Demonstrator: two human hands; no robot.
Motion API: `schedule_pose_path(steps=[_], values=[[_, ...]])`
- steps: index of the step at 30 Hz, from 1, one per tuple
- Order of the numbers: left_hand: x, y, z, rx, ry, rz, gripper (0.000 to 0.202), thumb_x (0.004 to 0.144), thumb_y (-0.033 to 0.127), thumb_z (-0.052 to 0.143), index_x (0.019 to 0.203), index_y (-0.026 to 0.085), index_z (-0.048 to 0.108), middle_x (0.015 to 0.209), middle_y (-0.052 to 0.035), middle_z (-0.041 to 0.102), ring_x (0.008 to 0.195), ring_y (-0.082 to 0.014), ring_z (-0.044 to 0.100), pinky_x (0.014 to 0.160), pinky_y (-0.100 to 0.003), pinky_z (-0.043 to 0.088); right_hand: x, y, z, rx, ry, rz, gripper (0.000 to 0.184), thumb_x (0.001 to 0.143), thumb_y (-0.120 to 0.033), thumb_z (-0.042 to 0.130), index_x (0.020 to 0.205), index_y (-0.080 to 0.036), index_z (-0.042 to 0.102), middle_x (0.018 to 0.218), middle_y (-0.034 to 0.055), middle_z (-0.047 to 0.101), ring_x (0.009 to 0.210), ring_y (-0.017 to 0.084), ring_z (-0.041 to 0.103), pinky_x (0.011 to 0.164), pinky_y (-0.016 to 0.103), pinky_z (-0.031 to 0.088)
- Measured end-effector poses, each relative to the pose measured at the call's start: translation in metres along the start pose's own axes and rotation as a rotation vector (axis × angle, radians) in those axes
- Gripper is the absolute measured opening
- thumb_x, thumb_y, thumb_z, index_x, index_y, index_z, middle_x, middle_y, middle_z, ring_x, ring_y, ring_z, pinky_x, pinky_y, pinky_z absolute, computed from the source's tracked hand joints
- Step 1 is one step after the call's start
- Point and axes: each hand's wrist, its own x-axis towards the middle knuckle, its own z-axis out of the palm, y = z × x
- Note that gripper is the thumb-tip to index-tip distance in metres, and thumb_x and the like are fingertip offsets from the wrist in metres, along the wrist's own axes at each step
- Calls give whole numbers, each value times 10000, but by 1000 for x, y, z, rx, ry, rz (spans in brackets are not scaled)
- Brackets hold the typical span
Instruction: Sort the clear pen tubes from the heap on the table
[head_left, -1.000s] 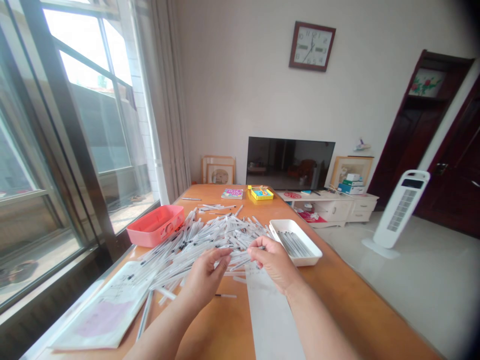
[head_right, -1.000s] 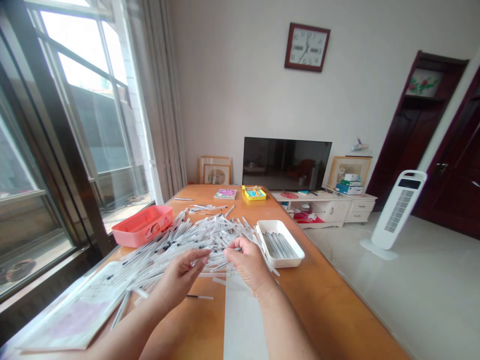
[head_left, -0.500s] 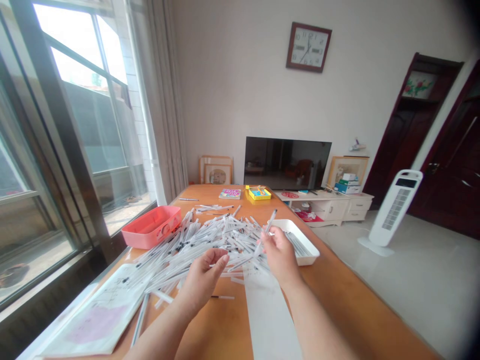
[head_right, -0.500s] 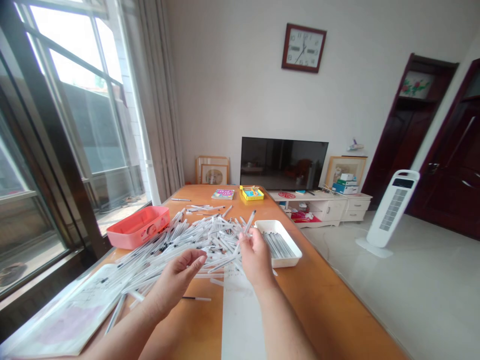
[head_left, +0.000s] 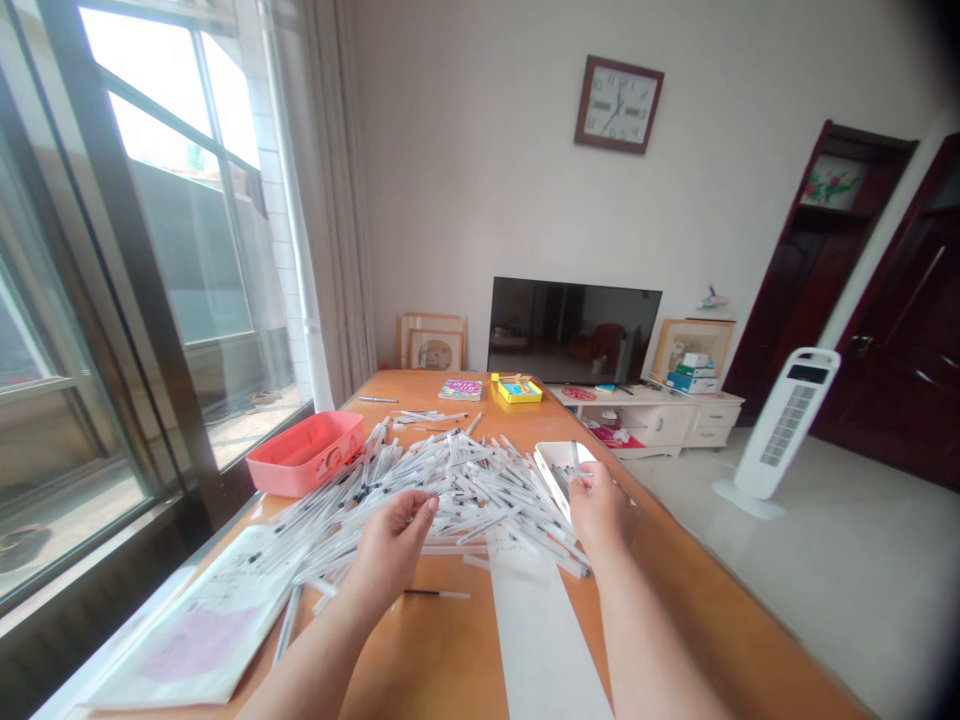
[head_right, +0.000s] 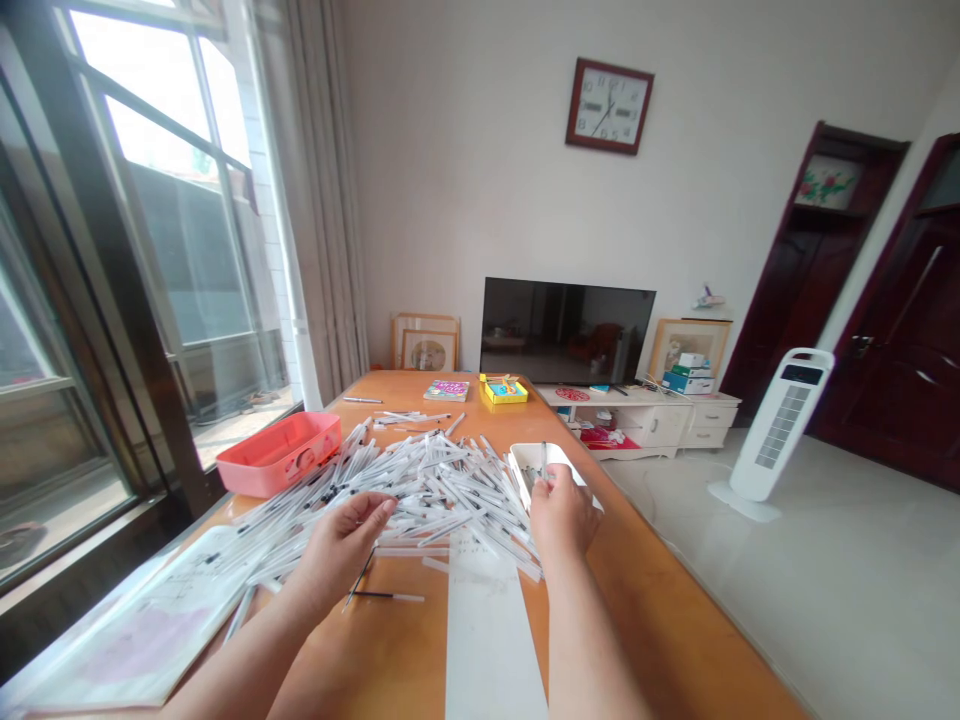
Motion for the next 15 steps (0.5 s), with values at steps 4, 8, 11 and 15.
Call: schedule_pose_path(steps=[4, 8, 11, 15], values=[[2, -2, -3, 143, -19, 54, 291, 822, 480, 674, 787, 196, 728, 726, -24, 684, 711, -195, 586, 640, -258, 391, -1, 0, 4, -51, 11, 17, 286, 926, -369, 521, 1150, -284, 677, 1023, 93, 735, 1061, 318, 568, 882, 442, 344], [3, -5, -4, 229, -49, 72, 354, 869, 514, 593, 845, 180, 709, 757, -30, 681, 727, -196, 585, 651, -267, 403, -1, -1, 6, -136, -102, 49, 304, 944, -364, 481, 1139, -306, 708, 887, 90, 715, 1082, 303, 558, 940, 461, 330], [3, -5, -5, 262, -49, 71, 382, 881, 531, 563, 860, 173, 695, 747, -29, 666, 708, -188, 569, 638, -267, 401, 2, 1, 5, -134, -70, 86, 350, 952, -310, 432, 1184, -312, 693, 911, 90, 715, 1092, 295, 563, 944, 451, 341], [5, -7, -7, 279, -32, 63, 391, 881, 540, 556, 860, 173, 691, 688, -13, 626, 669, -175, 546, 628, -266, 402, 6, 4, 0, -148, -69, 146, 388, 960, -315, 389, 1208, -289, 687, 967, 112, 719, 1041, 294, 599, 918, 440, 368]])
